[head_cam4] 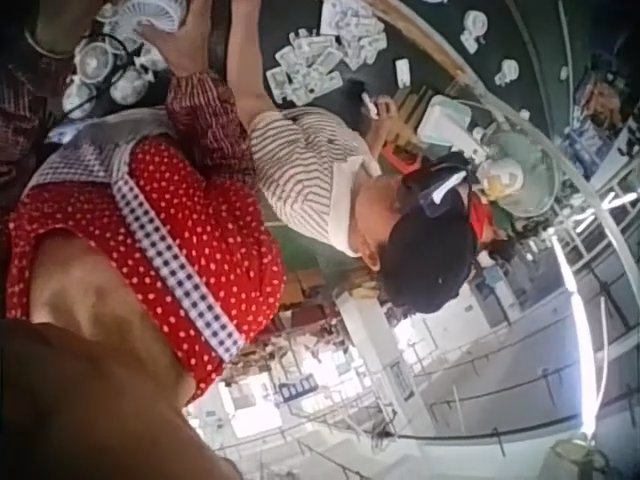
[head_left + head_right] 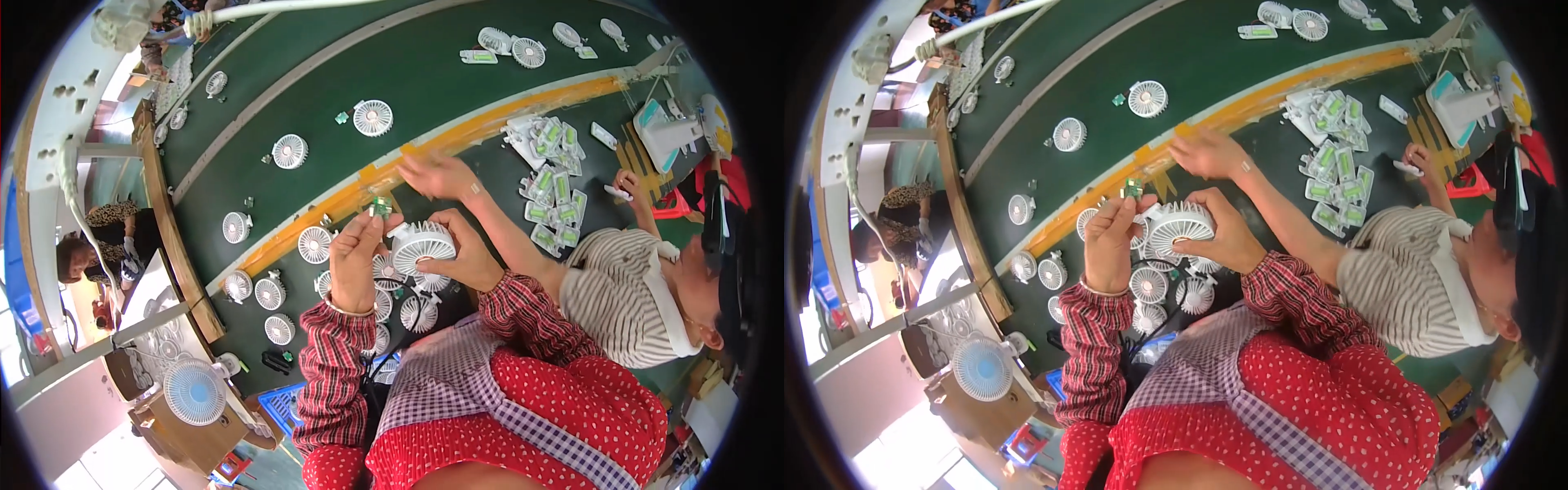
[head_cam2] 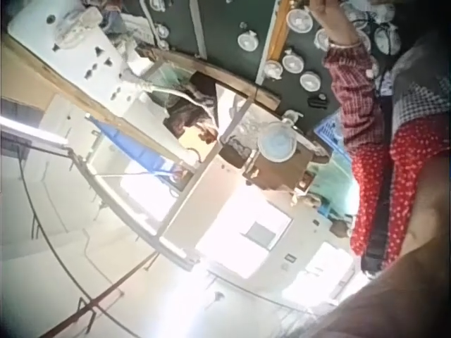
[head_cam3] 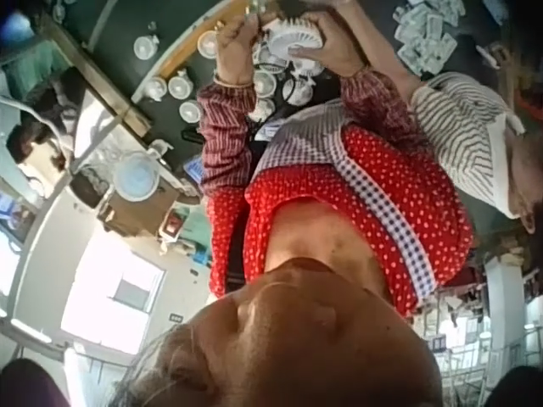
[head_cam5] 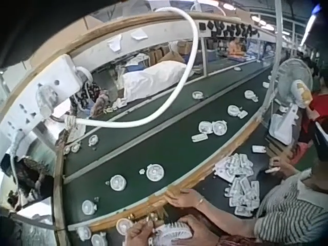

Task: The person connects electronic circuit boards to handheld fan assemblies by hand, plugging wire connectors together and pressing the boards to illuminate their digital displays.

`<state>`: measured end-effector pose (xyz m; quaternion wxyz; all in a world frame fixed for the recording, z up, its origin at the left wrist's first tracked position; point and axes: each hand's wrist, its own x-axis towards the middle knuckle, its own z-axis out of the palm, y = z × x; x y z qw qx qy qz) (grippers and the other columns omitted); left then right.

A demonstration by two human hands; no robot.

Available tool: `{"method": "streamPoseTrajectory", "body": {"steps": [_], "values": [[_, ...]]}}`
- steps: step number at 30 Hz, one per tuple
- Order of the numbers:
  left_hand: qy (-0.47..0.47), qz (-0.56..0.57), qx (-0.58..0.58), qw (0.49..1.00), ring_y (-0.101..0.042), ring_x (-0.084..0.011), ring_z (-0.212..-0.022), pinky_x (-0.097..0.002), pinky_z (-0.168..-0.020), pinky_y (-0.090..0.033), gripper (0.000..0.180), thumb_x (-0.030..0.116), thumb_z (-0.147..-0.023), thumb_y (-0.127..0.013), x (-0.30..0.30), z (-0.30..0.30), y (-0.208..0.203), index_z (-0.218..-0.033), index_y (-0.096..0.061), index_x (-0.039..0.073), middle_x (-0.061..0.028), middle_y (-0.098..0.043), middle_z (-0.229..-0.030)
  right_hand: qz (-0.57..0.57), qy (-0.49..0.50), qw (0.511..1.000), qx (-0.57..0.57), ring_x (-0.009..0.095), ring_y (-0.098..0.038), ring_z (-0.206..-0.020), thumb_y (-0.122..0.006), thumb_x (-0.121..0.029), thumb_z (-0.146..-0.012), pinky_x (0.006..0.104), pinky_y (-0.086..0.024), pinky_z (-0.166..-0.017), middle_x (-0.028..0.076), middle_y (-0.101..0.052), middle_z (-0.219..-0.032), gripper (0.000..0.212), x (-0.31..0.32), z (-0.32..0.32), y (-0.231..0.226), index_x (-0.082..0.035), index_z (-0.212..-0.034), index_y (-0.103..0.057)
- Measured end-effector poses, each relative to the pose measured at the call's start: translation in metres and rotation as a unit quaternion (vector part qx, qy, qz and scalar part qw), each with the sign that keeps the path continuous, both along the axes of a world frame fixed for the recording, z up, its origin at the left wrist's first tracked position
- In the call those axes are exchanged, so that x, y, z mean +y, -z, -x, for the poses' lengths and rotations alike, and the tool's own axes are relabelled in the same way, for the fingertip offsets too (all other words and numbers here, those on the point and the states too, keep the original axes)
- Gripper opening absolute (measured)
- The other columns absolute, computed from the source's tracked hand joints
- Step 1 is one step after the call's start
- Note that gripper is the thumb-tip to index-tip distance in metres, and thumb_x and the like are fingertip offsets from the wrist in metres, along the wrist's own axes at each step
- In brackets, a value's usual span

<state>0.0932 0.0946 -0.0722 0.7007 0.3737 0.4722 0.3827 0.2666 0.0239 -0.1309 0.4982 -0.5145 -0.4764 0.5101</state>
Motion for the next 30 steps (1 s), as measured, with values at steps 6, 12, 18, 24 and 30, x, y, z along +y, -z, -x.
{"method": "streamPoseTrajectory", "body": {"steps": [6, 12, 18, 24, 30], "values": [[-0.023, -0.004, -0.021, 1.000, -0.058, -0.0081, -0.073, -0.0190, -0.060, -0.044, 0.025, 0.013, -0.092, -0.058, -0.020, 0.012, -0.002, -0.112, -0.059, -0.002, -0.0084, -0.068, -0.087, -0.042, -0.019, 0.982, -0.185, 0.025, -0.053, -0.093, -0.083, -0.022, -0.064, 0.0327, -0.044, -0.081, 0.013, -0.049, -0.101, 0.062, -0.017, 0.008, -0.017, 0.001, -0.109, -0.047], [-0.032, 0.052, 0.012, 0.998, -0.057, -0.0070, -0.075, -0.0203, -0.064, -0.044, 0.033, 0.016, -0.096, -0.050, -0.032, -0.001, -0.007, -0.124, -0.052, -0.002, -0.0037, -0.064, -0.089, 0.014, -0.186, 0.970, -0.153, 0.023, -0.057, -0.094, -0.076, -0.026, -0.074, 0.0326, -0.048, -0.079, 0.013, -0.053, -0.106, 0.056, -0.030, -0.010, -0.011, 0.001, -0.116, -0.049], [-0.050, 0.030, 0.094, 0.994, -0.049, -0.0050, -0.065, -0.0171, -0.056, -0.036, 0.021, 0.012, -0.094, -0.054, -0.061, -0.003, -0.001, -0.114, -0.053, 0.004, -0.0053, -0.064, -0.086, 0.048, -0.165, 0.961, -0.218, 0.029, -0.059, -0.076, -0.070, -0.030, -0.079, 0.0372, -0.047, -0.068, 0.013, -0.059, -0.081, 0.038, 0.005, -0.047, 0.028, 0.000, -0.096, -0.055], [0.003, 0.043, 0.067, 0.997, -0.046, -0.0057, -0.060, -0.0188, -0.053, -0.034, 0.016, 0.003, -0.089, -0.058, -0.061, 0.000, 0.013, -0.104, -0.060, -0.002, -0.0054, -0.062, -0.079, 0.023, 0.107, 0.912, -0.394, 0.031, -0.063, -0.069, -0.064, -0.020, -0.078, 0.0411, -0.049, -0.064, 0.013, -0.063, -0.074, 0.014, 0.093, -0.084, 0.087, -0.006, -0.082, -0.063], [0.013, 0.087, 0.081, 0.993, -0.045, -0.0044, -0.056, -0.0184, -0.049, -0.032, 0.016, 0.003, -0.088, -0.060, -0.061, 0.012, 0.020, -0.103, -0.061, -0.001, -0.0017, -0.059, -0.072, 0.055, 0.308, 0.771, -0.554, 0.034, -0.062, -0.071, -0.061, -0.008, -0.073, 0.0428, -0.049, -0.063, 0.014, -0.062, -0.073, 0.004, 0.124, -0.224, 0.190, -0.010, -0.073, -0.065]]}}
